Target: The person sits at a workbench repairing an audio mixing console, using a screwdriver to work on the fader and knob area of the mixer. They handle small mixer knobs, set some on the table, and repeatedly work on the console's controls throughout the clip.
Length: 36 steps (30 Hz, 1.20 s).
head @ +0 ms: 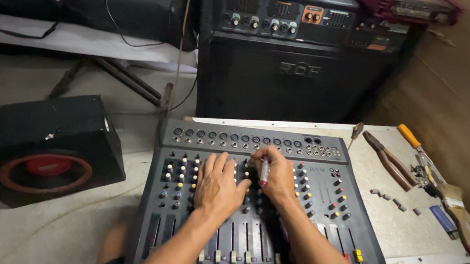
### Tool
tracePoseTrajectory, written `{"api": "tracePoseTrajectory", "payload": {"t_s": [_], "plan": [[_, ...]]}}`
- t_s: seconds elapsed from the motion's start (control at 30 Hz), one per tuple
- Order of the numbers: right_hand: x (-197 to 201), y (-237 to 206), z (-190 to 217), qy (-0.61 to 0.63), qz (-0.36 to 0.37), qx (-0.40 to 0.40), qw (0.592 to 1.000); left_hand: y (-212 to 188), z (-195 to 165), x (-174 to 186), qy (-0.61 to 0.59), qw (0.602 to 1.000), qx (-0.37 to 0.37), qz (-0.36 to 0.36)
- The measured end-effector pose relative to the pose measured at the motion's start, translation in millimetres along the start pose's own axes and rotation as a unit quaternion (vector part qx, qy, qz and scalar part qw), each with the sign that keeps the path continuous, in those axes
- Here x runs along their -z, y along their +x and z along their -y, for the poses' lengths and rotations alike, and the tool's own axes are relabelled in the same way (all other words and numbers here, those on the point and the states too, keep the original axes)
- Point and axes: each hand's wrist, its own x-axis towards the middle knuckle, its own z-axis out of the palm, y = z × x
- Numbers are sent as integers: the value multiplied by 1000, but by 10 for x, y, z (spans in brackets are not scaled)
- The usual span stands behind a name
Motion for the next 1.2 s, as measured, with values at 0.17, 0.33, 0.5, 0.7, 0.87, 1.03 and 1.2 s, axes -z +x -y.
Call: {"api": "tracePoseTrajectory", "payload": {"t_s": [0.17,0.33,0.5,0.7,0.87,1.03,1.2], "plan": [[-79,105,-95,12,-11,26,1000,4,28,5,-25,1000,8,-9],[-69,135,-81,-32,12,19,999,23,-8,37,-15,1000,14,-3],[-81,162,13,-127,11,101,987,50,-25,86,-9,1000,24,3],[-16,210,91,-251,55,191,947,53,-27,94,-11,1000,22,4],[27,285,165,-320,82,184,926,42,-24,64,0,1000,25,-4],[321,189,176,-111,4,90,990,41,20,26,-15,1000,23,-3],[1087,-57,-100,-35,-154,-25,987,20,36,-32,10,1000,3,-20]]}}
